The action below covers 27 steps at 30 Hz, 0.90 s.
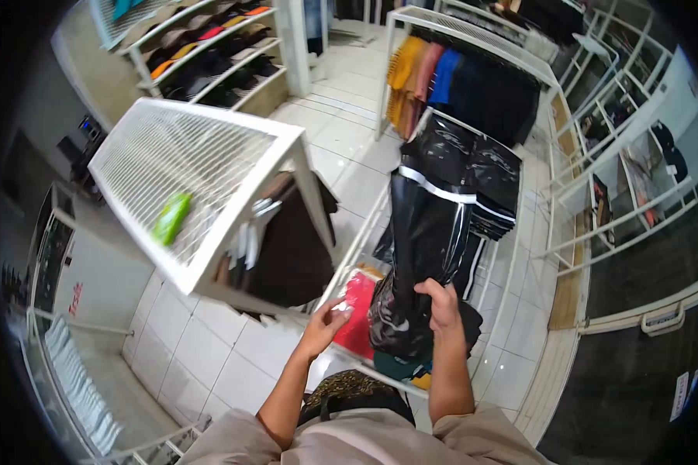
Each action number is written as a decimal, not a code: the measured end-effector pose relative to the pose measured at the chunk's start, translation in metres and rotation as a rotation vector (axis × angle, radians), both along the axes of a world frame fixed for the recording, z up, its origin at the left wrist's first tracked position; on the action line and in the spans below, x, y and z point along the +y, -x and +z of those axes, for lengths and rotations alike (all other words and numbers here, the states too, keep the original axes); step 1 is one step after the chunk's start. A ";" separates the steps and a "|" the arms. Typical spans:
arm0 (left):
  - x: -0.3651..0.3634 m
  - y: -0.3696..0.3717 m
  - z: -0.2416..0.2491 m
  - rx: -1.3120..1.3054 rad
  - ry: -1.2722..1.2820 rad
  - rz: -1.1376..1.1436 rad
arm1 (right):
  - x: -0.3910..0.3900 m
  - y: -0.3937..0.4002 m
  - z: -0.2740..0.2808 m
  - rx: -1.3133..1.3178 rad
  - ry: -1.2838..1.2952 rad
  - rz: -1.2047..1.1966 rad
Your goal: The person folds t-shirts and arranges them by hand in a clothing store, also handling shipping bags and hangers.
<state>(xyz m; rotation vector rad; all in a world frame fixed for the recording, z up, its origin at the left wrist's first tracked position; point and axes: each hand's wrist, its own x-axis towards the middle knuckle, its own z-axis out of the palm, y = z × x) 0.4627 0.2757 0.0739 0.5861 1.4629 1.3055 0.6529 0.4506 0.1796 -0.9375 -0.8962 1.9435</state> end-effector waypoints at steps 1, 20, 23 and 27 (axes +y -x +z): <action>-0.016 0.007 0.017 0.016 -0.096 0.057 | -0.032 0.003 0.027 0.001 -0.146 0.089; -0.398 0.137 0.186 0.413 -0.516 0.891 | -0.320 0.231 0.122 0.054 -0.621 0.781; -0.410 0.163 0.191 0.453 -0.471 0.967 | -0.331 0.269 0.119 0.064 -0.580 0.772; -0.410 0.214 0.194 0.522 -0.382 0.972 | -0.325 0.327 0.101 0.135 -0.571 0.754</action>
